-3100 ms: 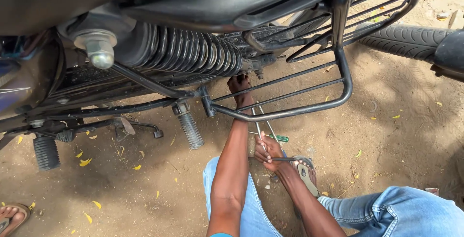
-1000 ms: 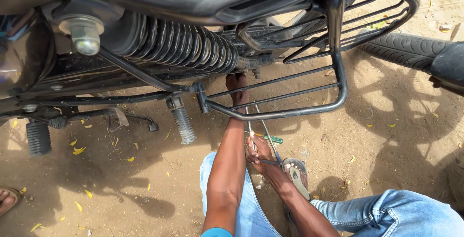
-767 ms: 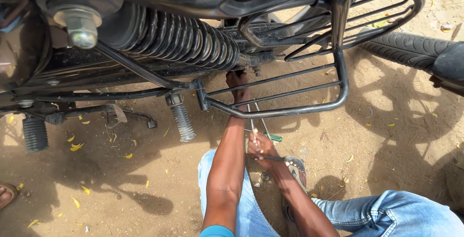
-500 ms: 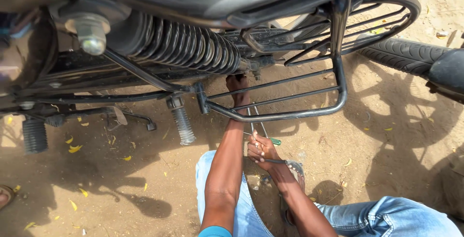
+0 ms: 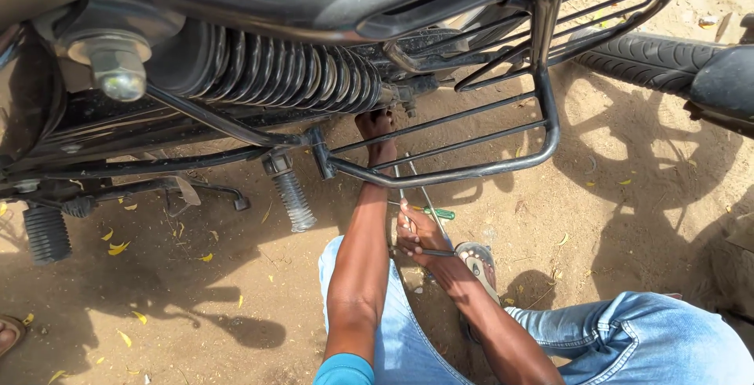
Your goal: Loosening and adjusting mechanical components on a motorcycle using hand tools.
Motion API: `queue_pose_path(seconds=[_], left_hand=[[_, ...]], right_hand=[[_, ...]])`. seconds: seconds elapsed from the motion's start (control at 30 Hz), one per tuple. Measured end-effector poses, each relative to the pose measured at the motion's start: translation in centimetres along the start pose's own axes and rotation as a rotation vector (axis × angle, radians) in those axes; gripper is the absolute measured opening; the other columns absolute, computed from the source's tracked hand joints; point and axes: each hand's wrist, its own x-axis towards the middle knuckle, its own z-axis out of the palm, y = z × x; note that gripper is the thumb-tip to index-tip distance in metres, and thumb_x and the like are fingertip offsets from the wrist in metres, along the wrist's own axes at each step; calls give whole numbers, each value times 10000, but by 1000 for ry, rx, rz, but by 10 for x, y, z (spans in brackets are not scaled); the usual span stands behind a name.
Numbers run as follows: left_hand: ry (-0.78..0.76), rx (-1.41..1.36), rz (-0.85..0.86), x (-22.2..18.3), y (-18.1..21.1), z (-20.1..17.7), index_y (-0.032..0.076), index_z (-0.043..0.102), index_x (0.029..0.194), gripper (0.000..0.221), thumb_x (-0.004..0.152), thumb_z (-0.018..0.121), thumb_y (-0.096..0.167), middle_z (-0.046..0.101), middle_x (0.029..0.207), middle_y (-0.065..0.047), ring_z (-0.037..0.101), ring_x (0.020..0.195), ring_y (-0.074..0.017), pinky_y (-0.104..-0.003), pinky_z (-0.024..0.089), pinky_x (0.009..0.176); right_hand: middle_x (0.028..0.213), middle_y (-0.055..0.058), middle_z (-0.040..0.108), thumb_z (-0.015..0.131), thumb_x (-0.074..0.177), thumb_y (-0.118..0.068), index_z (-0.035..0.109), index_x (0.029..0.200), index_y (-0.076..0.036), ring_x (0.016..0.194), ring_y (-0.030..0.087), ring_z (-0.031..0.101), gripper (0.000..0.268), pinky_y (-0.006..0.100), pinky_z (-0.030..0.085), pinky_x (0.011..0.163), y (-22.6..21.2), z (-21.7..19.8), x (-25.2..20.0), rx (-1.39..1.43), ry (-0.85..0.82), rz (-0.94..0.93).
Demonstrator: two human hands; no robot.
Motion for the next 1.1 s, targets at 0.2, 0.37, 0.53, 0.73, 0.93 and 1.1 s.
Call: queue_pose_path(seconds=[0.2,0.37,0.53,0.73,0.93,1.1], left_hand=[[-42,-77,-29,1,-19,-10,10,442,730,206,872,592,19,440,676,-12,372,593,-128,-348,310,548],[1,333,7,22,-45,-5,-14,475,725,290,958,567,132,469,649,-116,400,584,-231,-430,337,594],[108,836,56,19,-72,-5,-44,564,803,364,1039,502,227,569,763,-240,483,668,-361,-544,383,680],[133,863,-78,27,-94,1,-74,607,894,399,1059,430,244,644,915,-282,577,778,-417,-568,472,749],[100,690,68,22,-89,-8,-87,571,897,329,1018,457,197,614,992,-287,527,890,-425,-508,429,857],[56,404,-4,22,-81,-11,-91,478,830,290,1009,506,136,505,793,-193,429,743,-345,-436,388,751]], right_hand=[[444,-77,332,431,1080,-479,463,758,-147,303,65,277,463,245,299,338,3,3,2,14,12,8],[440,-73,336,429,1097,-469,472,760,-142,296,63,307,471,242,309,334,6,-13,14,27,-42,10],[431,-68,341,418,1092,-452,486,761,-147,281,68,342,455,228,307,307,12,-17,11,-9,20,60],[428,-80,328,414,1099,-439,467,740,-153,282,53,329,462,224,297,292,2,-18,9,-9,15,49],[446,-84,307,406,1101,-458,448,712,-153,301,53,277,496,225,294,323,-2,-9,7,-59,12,21],[449,-77,294,418,1089,-459,434,685,-156,307,59,253,505,246,292,336,-10,13,-2,-123,78,11]])
